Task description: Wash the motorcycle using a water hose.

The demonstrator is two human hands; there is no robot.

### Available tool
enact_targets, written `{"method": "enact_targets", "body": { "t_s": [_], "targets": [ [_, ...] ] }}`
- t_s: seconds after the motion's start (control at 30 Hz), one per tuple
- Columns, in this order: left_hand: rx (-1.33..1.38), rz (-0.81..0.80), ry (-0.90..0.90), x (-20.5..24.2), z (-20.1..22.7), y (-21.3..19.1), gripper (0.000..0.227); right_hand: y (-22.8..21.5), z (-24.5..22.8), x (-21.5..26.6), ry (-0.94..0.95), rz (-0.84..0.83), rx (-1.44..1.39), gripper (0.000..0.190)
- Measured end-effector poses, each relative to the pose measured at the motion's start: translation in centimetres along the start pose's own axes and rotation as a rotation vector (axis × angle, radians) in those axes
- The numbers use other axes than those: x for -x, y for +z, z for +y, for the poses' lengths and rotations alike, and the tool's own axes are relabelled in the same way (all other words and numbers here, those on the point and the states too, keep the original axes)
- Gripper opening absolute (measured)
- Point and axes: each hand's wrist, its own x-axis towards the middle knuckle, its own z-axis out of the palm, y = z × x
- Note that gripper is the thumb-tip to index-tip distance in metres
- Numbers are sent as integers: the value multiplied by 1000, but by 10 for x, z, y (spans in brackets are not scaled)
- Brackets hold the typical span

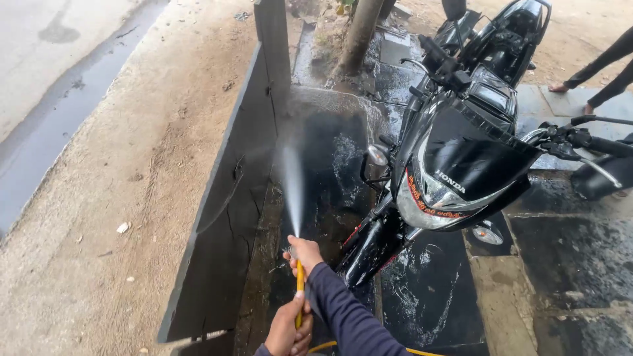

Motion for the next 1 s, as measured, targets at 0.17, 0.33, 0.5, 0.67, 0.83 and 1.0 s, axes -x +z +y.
{"method": "enact_targets", "body": {
  "t_s": [0.17,0.33,0.5,0.67,0.83,1.0],
  "targets": [
    [-5,-21,124,-52,8,-7,47,-2,-25,-10,-540,327,235,63],
    [17,-7,47,-62,45,13,48,-25,-39,-3,-897,290,365,32],
    [33,-40,-49,-111,29,-1,48,-47,-69,48,-942,37,374,35],
    [-339,-137,151,-226,-75,-64,55,-49,-73,54,-1134,491,820,41],
    [-649,-208,47,-280,-8,-67,53,-117,-26,3,-759,757,528,35],
    [-1040,-313,-192,-290,37,-58,54,-424,176,-118,-771,882,250,32]
  ]
}}
